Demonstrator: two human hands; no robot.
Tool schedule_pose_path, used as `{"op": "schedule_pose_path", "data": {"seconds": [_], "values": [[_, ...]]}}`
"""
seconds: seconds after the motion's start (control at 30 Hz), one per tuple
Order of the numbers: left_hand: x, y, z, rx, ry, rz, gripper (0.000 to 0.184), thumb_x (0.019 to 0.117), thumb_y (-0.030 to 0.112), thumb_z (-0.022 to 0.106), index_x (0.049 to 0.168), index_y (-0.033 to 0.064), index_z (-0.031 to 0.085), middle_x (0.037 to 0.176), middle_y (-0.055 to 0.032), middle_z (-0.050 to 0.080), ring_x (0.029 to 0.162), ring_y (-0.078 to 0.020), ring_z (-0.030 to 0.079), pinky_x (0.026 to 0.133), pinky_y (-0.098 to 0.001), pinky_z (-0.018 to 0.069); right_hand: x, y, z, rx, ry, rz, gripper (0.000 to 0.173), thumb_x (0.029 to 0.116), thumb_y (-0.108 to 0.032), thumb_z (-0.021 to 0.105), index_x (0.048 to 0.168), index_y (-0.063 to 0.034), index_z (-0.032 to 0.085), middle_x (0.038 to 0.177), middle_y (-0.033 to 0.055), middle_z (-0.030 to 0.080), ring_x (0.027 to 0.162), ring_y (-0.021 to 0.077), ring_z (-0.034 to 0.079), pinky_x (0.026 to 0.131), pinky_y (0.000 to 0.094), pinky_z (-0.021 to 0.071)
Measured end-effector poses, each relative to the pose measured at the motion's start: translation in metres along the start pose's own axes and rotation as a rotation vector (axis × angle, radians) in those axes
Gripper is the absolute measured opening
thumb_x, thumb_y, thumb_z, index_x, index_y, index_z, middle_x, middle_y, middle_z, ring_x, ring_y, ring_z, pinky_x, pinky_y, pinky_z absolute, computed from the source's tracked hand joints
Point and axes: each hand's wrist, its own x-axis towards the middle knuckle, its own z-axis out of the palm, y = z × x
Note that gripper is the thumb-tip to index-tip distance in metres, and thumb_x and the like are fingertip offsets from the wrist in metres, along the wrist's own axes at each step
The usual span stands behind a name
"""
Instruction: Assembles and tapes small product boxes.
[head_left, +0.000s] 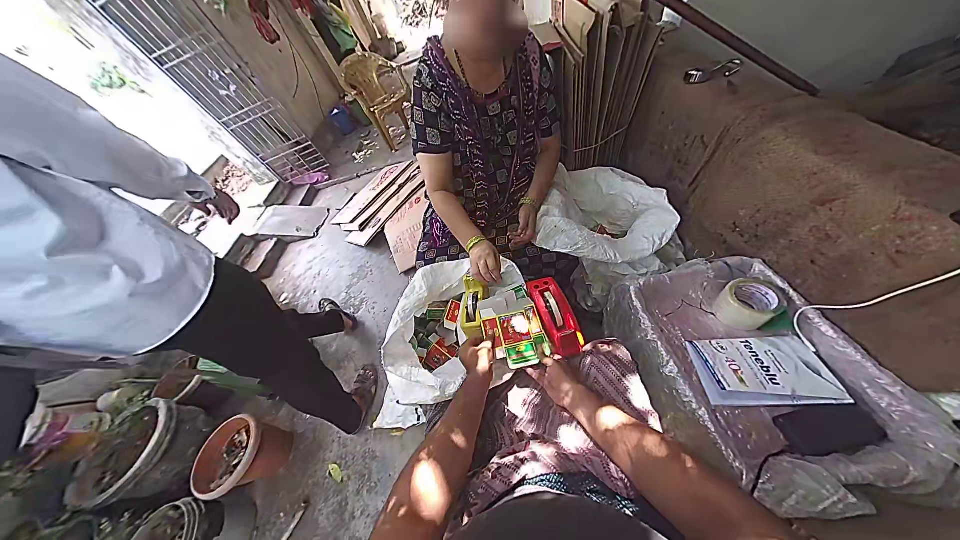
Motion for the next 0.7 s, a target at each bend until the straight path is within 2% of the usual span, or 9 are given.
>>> {"op": "schedule_pose_path", "data": {"seconds": [0.1, 0.13, 0.23, 0.27, 0.37, 0.47, 0.53, 0.6, 0.7], "values": [[-0.003, 0.006, -0.007, -0.086, -0.011, -0.004, 0.025, 0.0921, 0.024, 0.078, 0.090, -0.0014, 0.074, 0.085, -0.0148, 0.073, 0.079, -0.0229, 0.069, 0.081, -0.0452, 0.0563, -0.014, -0.011, -0.003, -0.152, 0.079, 0.133, 0.068, 0.1075, -0.056, 0.039, 0.152, -0.0048, 0.035, 0.127, 0.0278, 0.058, 0.082, 0.0323, 0.070, 0.066, 0.0426, 0.0602], [-0.005, 0.009, -0.010, -0.102, -0.023, 0.012, 0.023, 0.0936, 0.021, 0.076, 0.093, -0.0025, 0.074, 0.087, -0.0153, 0.073, 0.080, -0.0226, 0.069, 0.081, -0.0446, 0.0563, -0.021, -0.013, -0.005, -0.213, 0.106, 0.152, 0.069, 0.1067, -0.057, 0.040, 0.151, -0.0043, 0.035, 0.123, 0.0276, 0.058, 0.079, 0.0318, 0.068, 0.065, 0.0430, 0.0584], [-0.015, 0.014, -0.021, -0.075, -0.025, 0.281, 0.017, 0.0963, 0.013, 0.069, 0.096, -0.0028, 0.074, 0.086, -0.0126, 0.075, 0.079, -0.0178, 0.072, 0.080, -0.0395, 0.0600, -0.051, -0.022, -0.008, -0.429, 0.147, -0.059, 0.033, 0.1049, -0.031, 0.058, 0.122, -0.0032, 0.058, 0.091, 0.0139, 0.062, 0.066, 0.0217, 0.060, 0.056, 0.0366, 0.0512], [-0.022, 0.019, -0.027, -0.037, -0.016, 0.407, 0.016, 0.0965, 0.011, 0.066, 0.099, -0.0017, 0.075, 0.087, -0.0108, 0.075, 0.081, -0.0154, 0.072, 0.082, -0.0371, 0.0602, -0.060, -0.028, -0.008, -0.502, 0.125, -0.185, 0.026, 0.1034, -0.023, 0.060, 0.118, -0.0022, 0.062, 0.090, 0.0126, 0.066, 0.067, 0.0208, 0.063, 0.058, 0.0364, 0.0539], [-0.051, 0.035, -0.040, 0.052, -0.008, 0.623, 0.018, 0.0972, 0.009, 0.064, 0.107, -0.0010, 0.076, 0.101, -0.0114, 0.077, 0.095, -0.0150, 0.074, 0.093, -0.0362, 0.0592, -0.078, -0.039, -0.010, -0.624, -0.022, -0.612, 0.023, 0.0983, -0.012, 0.061, 0.118, 0.0001, 0.064, 0.096, 0.0091, 0.071, 0.078, 0.0153, 0.069, 0.071, 0.0331, 0.0588], [-0.075, 0.034, -0.045, 0.132, 0.043, 0.946, 0.015, 0.0940, 0.013, 0.069, 0.098, 0.0030, 0.079, 0.092, -0.0077, 0.077, 0.085, -0.0117, 0.074, 0.082, -0.0316, 0.0625, -0.087, -0.038, -0.014, -0.645, -0.085, -0.920, 0.034, 0.0946, -0.016, 0.069, 0.125, -0.0024, 0.066, 0.121, 0.0113, 0.068, 0.100, 0.0141, 0.069, 0.084, 0.0301, 0.0601], [-0.094, 0.030, -0.050, 0.153, -0.001, 1.067, 0.014, 0.0928, 0.016, 0.070, 0.096, 0.0048, 0.079, 0.090, -0.0063, 0.076, 0.082, -0.0110, 0.073, 0.079, -0.0304, 0.0623, -0.086, -0.035, -0.021, -0.629, -0.190, -0.975, 0.052, 0.0920, -0.017, 0.074, 0.139, -0.0019, 0.057, 0.139, 0.0153, 0.060, 0.112, 0.0180, 0.067, 0.089, 0.0309, 0.0600], [-0.112, 0.030, -0.051, 0.119, -0.094, 1.045, 0.015, 0.0921, 0.015, 0.073, 0.100, 0.0050, 0.080, 0.097, -0.0071, 0.078, 0.087, -0.0117, 0.074, 0.083, -0.0312, 0.0624, -0.085, -0.036, -0.020, -0.620, -0.356, -0.957, 0.071, 0.0907, -0.020, 0.077, 0.151, 0.0010, 0.044, 0.151, 0.0174, 0.050, 0.121, 0.0205, 0.065, 0.095, 0.0332, 0.0605], [-0.130, 0.030, -0.041, -0.095, -0.254, 0.835, 0.014, 0.0881, 0.007, 0.078, 0.100, -0.0007, 0.078, 0.112, -0.0150, 0.075, 0.099, -0.0207, 0.075, 0.082, -0.0356, 0.0666, -0.093, -0.040, -0.008, -0.510, -0.451, -0.894, 0.066, 0.0944, -0.013, 0.072, 0.150, 0.0050, 0.041, 0.147, 0.0175, 0.054, 0.117, 0.0195, 0.068, 0.094, 0.0333, 0.0616]]}}
